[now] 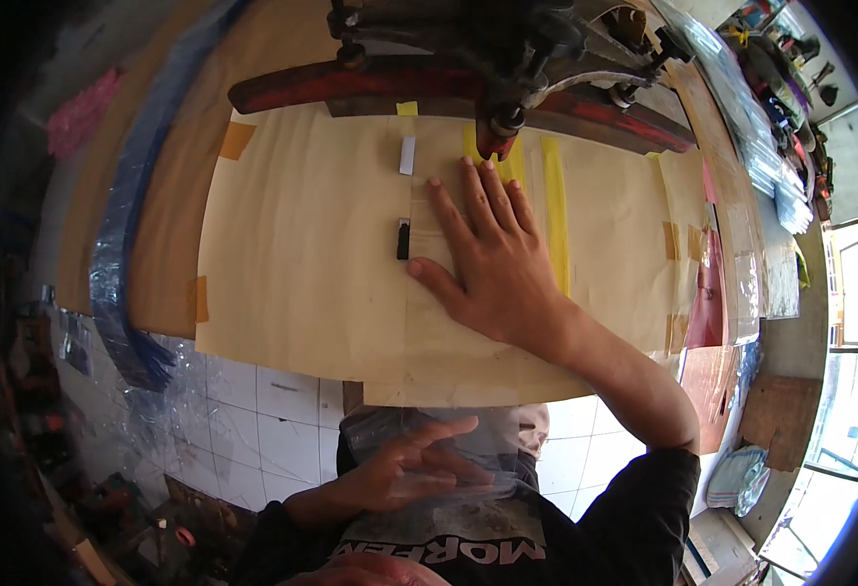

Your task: The person picks up a stack of plastic bags from their lap, removes individual bags one at a time, and places them onto a flat surface under a piece of machinery.

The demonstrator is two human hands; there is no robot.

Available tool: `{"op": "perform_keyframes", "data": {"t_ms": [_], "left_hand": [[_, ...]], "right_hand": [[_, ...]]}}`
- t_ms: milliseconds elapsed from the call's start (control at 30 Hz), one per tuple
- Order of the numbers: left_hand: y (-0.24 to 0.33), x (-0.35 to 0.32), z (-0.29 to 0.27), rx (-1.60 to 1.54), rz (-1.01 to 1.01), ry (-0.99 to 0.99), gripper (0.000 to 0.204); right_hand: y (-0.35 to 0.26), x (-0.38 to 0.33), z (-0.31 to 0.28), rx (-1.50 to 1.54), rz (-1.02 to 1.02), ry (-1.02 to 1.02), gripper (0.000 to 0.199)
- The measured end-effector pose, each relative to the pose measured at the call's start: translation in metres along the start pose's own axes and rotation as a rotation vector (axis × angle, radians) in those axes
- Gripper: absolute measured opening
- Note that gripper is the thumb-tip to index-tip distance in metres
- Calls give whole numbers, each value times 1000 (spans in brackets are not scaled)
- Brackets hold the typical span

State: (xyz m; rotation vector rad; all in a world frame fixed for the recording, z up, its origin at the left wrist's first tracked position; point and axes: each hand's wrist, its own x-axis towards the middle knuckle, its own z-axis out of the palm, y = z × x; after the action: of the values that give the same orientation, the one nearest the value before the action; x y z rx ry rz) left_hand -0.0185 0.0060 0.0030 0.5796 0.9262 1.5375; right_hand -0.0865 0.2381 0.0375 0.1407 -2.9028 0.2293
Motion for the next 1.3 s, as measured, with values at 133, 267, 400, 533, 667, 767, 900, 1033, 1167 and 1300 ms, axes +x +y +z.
{"op": "perform_keyframes", "data": {"t_ms": [133, 267, 400, 533, 667, 767, 900, 1033, 1167, 1300], "left_hand": [[-1, 1, -1, -8, -18, 9, 67], [-4, 1, -1, -6, 5, 11, 66], [-1, -1, -1, -64, -43, 1, 63], [-2, -2, -1, -79, -63, 0, 63], [-6, -2, 1, -91, -46, 18, 67], [-11, -4, 0, -41, -43, 9, 67], [-25, -7, -7, -55, 4, -11, 68], [-26, -8, -6, -43, -9, 11, 70], [-33, -6, -6, -48, 32, 12, 67], [-38, -7, -6, -127, 44, 18, 67]], "right_hand": [[-1, 0, 0, 12, 9, -4, 71], [-1, 0, 0, -1, 8, -11, 71], [-1, -1, 0, -3, 4, -5, 70], [-1, 0, -1, 24, 9, 5, 69], [-1, -1, -3, 52, 11, 24, 68], [0, -4, 0, 47, 7, 43, 68], [3, -6, 5, 40, 4, 78, 68], [6, -6, 9, 35, 6, 104, 69], [8, -9, 10, 60, 11, 121, 68], [9, -10, 12, 67, 19, 139, 69]]}}
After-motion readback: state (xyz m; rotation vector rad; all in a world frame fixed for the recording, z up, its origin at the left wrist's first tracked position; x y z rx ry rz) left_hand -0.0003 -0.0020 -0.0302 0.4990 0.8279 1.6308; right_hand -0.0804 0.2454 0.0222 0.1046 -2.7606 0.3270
